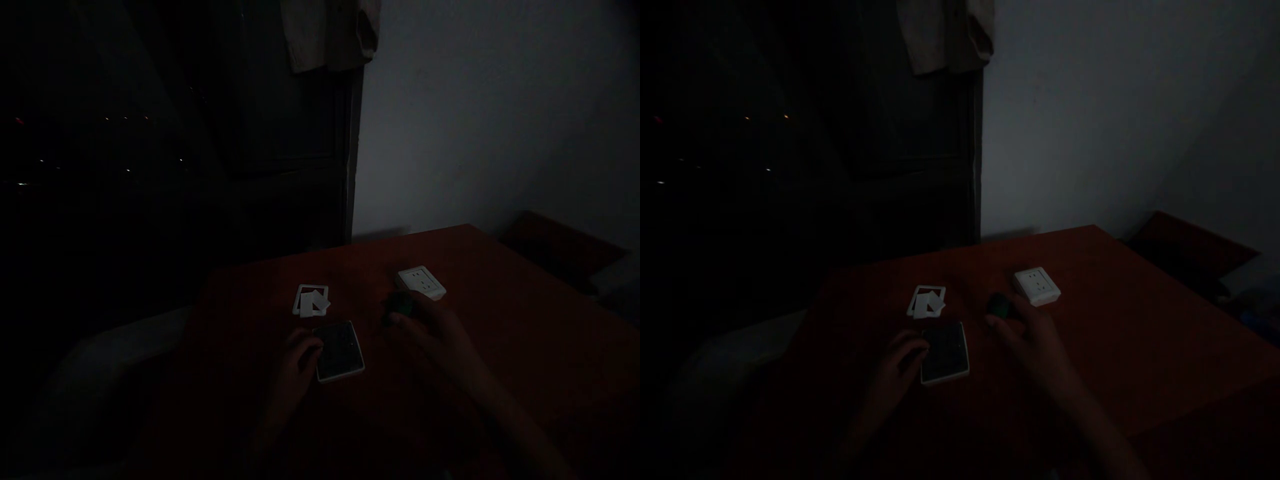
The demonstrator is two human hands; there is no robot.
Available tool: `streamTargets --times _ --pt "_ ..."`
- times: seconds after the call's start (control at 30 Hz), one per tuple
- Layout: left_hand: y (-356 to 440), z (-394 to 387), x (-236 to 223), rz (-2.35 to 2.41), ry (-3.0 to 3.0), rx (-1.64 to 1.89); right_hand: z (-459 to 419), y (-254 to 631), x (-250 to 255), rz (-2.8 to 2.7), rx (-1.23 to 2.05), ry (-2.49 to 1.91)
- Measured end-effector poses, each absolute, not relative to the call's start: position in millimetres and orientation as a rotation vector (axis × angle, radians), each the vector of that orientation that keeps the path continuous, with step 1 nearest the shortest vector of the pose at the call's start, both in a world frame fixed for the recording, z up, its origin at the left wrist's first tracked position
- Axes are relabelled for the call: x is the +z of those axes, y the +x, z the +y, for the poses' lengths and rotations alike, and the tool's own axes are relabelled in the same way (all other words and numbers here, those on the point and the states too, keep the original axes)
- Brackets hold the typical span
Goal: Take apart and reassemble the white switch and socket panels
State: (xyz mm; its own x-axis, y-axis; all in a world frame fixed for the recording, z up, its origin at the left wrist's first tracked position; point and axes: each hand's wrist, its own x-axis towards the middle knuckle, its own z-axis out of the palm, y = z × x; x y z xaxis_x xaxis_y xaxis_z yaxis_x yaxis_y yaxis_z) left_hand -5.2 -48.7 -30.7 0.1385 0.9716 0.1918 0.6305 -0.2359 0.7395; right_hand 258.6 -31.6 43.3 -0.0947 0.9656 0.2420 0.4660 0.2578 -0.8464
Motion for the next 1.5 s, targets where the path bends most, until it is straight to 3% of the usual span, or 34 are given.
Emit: streamTargets --times 1.5 --pt "-5.1 -50.6 -33.2 1.57 1.914 0.883 -32.1 262.4 38.7 -1.711 0.743 -1.343"
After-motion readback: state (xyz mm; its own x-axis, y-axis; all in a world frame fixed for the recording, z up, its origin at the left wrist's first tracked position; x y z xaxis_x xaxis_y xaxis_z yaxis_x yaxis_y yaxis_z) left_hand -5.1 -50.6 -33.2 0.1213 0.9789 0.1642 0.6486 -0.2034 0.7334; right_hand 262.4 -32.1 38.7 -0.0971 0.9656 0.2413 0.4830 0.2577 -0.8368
